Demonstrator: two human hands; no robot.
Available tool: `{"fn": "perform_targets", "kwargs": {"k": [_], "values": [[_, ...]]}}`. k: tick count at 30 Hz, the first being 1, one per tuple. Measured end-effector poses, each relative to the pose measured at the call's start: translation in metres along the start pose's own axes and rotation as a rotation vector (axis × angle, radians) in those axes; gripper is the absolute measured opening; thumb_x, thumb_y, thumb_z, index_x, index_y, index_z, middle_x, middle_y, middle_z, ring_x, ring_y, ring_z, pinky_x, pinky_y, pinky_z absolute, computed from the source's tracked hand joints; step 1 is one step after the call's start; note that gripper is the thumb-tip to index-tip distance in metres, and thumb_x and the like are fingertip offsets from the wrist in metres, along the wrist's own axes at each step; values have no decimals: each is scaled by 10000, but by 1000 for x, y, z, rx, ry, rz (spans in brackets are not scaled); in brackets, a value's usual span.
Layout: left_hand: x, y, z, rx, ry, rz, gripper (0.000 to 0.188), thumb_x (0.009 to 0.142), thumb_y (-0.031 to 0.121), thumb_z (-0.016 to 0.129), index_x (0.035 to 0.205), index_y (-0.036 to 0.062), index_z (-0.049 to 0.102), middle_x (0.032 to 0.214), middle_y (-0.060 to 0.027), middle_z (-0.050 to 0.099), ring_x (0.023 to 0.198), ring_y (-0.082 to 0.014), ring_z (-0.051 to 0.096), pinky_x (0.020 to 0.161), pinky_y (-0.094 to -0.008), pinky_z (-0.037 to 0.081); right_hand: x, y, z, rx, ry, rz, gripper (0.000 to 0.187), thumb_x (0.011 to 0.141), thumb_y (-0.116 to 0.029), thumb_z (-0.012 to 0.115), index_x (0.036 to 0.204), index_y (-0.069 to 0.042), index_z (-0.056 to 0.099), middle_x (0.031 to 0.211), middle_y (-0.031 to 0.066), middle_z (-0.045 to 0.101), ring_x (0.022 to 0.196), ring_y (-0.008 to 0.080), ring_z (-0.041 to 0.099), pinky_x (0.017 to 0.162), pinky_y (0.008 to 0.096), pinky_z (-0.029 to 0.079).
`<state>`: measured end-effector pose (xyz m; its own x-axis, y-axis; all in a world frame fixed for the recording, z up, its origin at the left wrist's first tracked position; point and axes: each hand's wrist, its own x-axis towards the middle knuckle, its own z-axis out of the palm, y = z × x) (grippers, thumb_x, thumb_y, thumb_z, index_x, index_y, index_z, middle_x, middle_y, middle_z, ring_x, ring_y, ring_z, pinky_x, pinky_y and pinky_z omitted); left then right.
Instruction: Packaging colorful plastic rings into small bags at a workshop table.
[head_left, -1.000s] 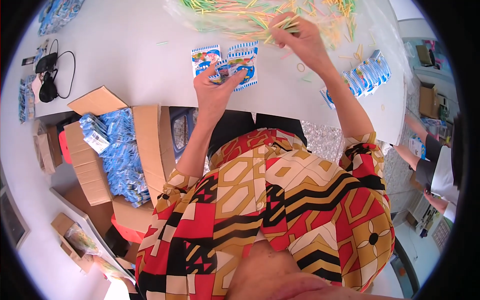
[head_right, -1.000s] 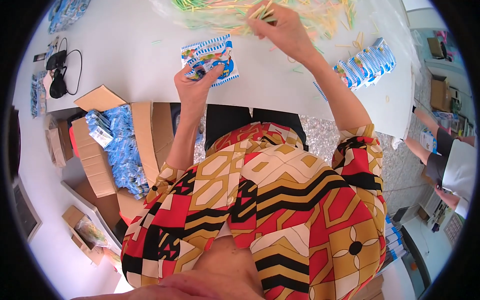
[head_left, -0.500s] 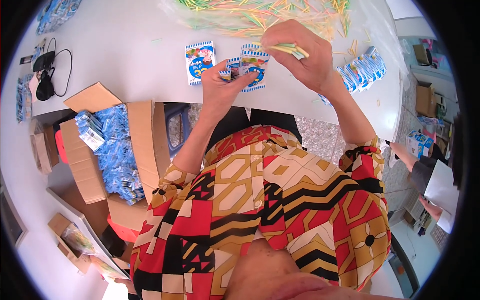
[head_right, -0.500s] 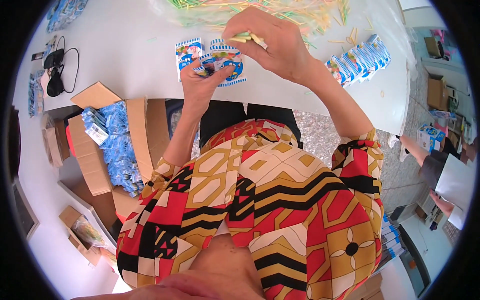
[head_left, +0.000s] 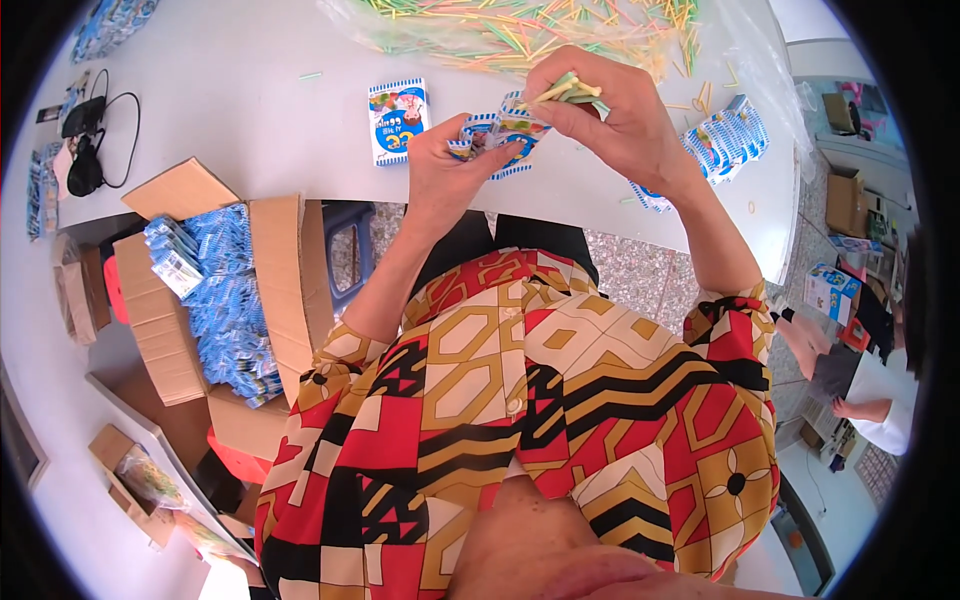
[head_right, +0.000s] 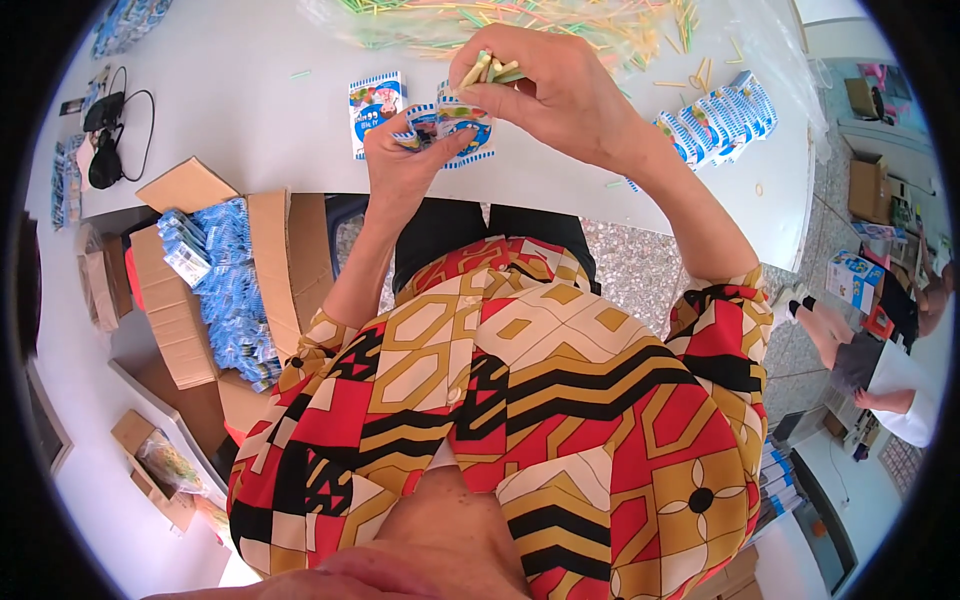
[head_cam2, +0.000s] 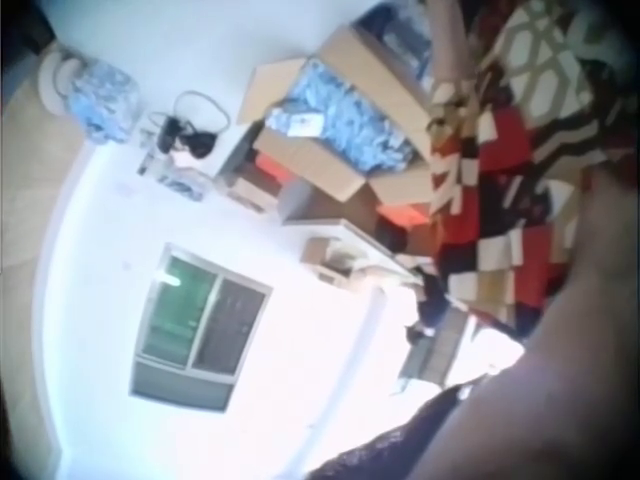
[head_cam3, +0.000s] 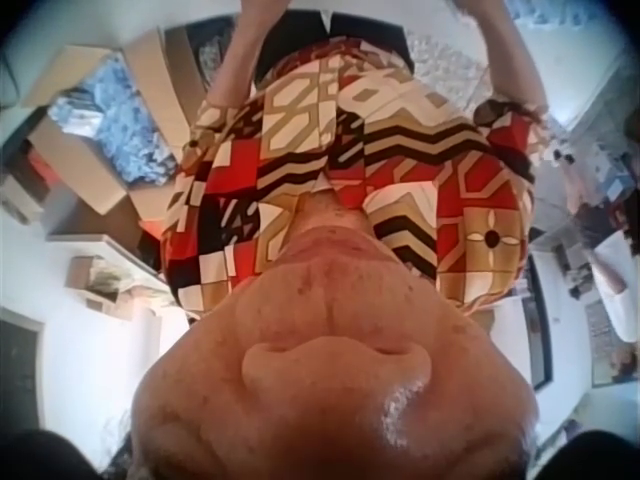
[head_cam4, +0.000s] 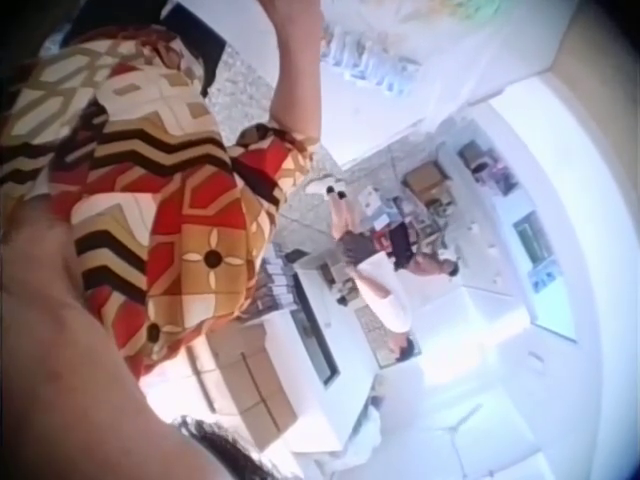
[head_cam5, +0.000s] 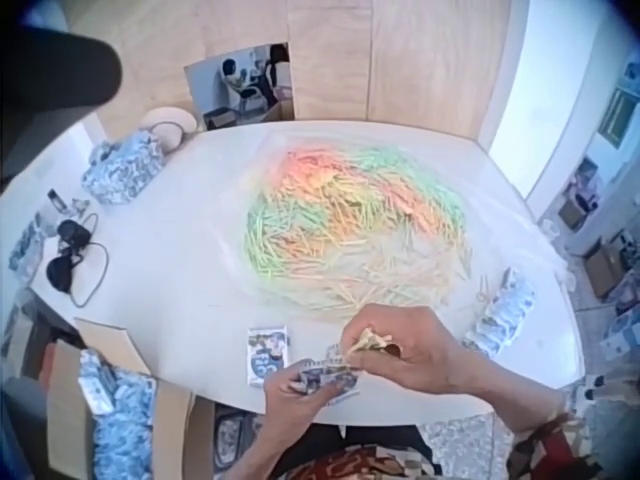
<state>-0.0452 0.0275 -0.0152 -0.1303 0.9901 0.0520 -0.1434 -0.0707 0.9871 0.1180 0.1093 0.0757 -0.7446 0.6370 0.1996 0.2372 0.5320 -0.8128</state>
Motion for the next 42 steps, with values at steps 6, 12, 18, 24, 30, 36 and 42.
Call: {"fn": "perform_targets", "kwargs": {"k": [6,12,18,24,30,36,42], "values": [[3,-8,-3,217,-12,74,130,739,75,749,776,-8,656,633,-5,602,561,-17,468,477,-203,372,4,4,-1,-104,-63,88,73,873,-69,588,935,-32,576,849,23,559,681,85,520,617,228,438],[5,-12,-1,176,12,59,180,734,103,765,757,-22,637,621,-4,593,564,-18,450,473,-206,364,8,-2,-9,-166,-59,141,193,941,-200,509,982,-43,614,853,38,589,690,94,519,638,230,438],[7,-10,2,115,-16,15,178,745,106,759,823,-21,663,669,-3,627,589,-18,482,499,-198,388,6,12,-9,-73,0,146,287,965,-250,451,1056,-53,639,1037,74,623,919,152,558,796,273,447],[7,-8,4,77,-35,8,187,766,88,737,915,-9,679,744,-15,667,632,-26,537,546,-184,430,11,0,-9,149,82,-8,247,956,-172,473,1062,4,610,1084,116,557,991,151,521,835,287,433],[7,-7,4,74,-36,2,190,770,92,737,920,-8,679,752,-12,667,641,-24,535,547,-185,427,1,13,-1,-281,-59,-50,335,961,-236,443,1207,-46,567,1328,105,468,1219,183,425,969,304,382],[6,-5,3,-66,-27,5,218,785,89,721,964,-23,668,820,-36,679,713,-42,584,626,-186,478,-1,-5,-10,578,213,196,254,932,-207,495,992,-7,639,944,98,608,878,149,559,759,295,453],[5,-4,2,-130,-82,-31,227,791,81,712,992,-13,664,871,-46,681,756,-56,599,668,-193,488,-29,38,4,405,63,211,277,925,-144,530,1181,-44,566,1003,28,620,928,88,566,832,232,443]]}}
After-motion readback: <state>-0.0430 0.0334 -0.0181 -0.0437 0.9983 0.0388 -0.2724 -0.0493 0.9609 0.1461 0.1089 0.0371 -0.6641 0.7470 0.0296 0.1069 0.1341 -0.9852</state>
